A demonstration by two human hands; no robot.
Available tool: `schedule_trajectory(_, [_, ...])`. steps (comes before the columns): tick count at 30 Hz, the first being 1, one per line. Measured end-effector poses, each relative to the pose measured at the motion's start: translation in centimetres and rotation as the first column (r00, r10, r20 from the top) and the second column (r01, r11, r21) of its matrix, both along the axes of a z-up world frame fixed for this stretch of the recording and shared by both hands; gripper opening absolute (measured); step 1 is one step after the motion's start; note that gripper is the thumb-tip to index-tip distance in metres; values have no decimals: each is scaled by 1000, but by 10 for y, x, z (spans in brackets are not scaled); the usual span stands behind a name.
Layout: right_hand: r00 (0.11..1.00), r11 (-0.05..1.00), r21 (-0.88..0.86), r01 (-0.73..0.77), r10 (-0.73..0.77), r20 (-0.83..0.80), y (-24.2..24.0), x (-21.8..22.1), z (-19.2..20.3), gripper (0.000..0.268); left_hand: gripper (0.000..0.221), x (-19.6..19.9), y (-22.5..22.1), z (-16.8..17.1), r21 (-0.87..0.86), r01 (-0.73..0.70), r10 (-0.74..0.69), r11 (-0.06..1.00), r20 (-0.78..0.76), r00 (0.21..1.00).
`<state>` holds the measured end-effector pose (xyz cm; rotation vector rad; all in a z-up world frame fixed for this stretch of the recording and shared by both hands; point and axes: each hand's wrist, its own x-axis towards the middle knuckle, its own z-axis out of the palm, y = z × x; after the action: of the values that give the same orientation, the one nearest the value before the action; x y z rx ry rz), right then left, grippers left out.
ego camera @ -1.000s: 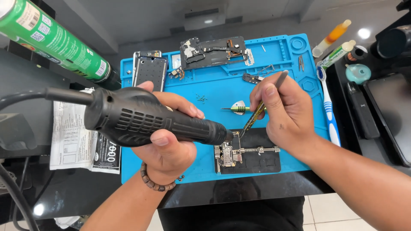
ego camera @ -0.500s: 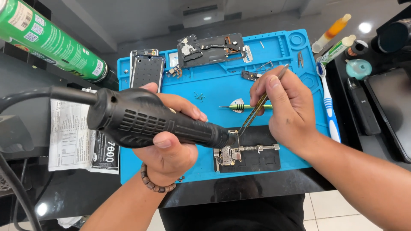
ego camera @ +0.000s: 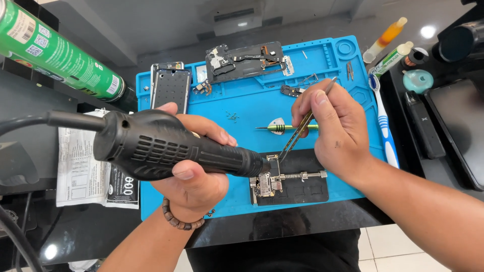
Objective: Using a heat gun to desolder or loosen a component on a mobile phone motherboard and manipulating it with tweezers.
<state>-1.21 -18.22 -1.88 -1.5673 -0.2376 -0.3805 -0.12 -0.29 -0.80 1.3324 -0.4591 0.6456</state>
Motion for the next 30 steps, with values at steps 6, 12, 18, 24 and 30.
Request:
schedule_trajectory(6, [1000,999,-45,28,-28,9,0,0,-1,27,68,2,1,3,38,-16,15,999,33,999])
schedule_trajectory(12, [1000,1000,-22,19,-19,-5,0,0,-2,27,67,1,-1,1,21,-23,22,1000,53,998])
schedule_trajectory(18, [999,998,-58,37,-37,5,0,-1,-1,28,66,0,-3,9,81,-101,96,992,63,993])
schedule_trajectory(24, [999,998,-51,38,-38,8,0,-1,-1,28,68,0,-3,6,62,-65,63,996,28,998])
schedule_trajectory(30, [999,998,-50,34,-34,14,-1,0,-2,29,69,3,-2,4,55,-49,47,997,30,998])
